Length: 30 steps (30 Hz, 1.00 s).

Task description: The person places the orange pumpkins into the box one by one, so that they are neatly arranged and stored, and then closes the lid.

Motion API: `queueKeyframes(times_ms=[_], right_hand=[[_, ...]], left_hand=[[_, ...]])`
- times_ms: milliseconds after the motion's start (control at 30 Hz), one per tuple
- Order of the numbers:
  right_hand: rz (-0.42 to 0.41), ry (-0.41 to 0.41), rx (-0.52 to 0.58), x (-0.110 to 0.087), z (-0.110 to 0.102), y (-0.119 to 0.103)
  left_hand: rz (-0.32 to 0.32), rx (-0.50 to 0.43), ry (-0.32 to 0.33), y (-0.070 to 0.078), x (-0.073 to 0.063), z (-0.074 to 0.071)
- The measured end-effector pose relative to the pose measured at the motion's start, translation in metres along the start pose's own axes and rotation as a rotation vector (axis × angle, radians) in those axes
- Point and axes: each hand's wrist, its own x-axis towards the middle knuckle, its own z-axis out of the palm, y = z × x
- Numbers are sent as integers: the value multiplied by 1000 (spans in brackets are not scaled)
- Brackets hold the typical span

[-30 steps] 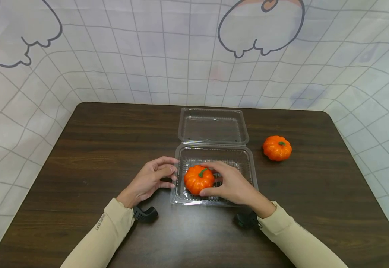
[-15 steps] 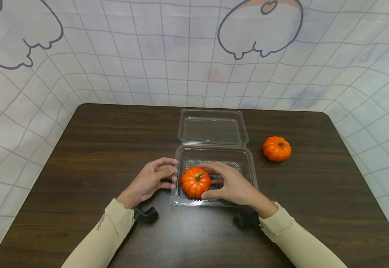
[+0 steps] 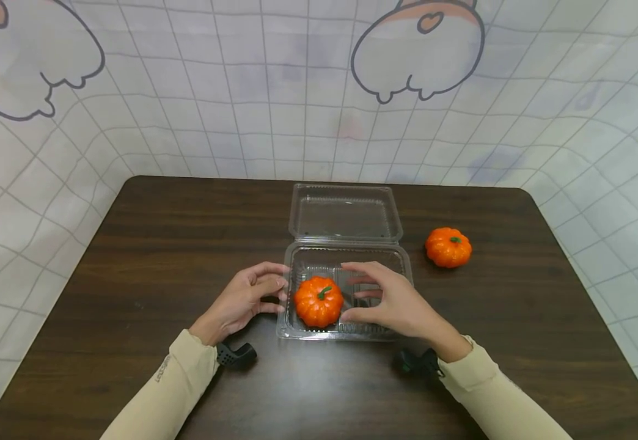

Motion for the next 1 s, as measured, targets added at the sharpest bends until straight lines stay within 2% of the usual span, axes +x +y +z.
queueKeyframes(times_ms=[500, 733, 1000], right_hand=[[-65, 162, -33, -19, -36, -3], [-67, 248, -22, -32, -58, -3], [-117, 374, 25, -43, -74, 1]], left_hand=[[-16, -20, 6, 0, -2, -3], [-11, -31, -3, 0, -1, -1], [-20, -30, 11, 1, -1, 0]])
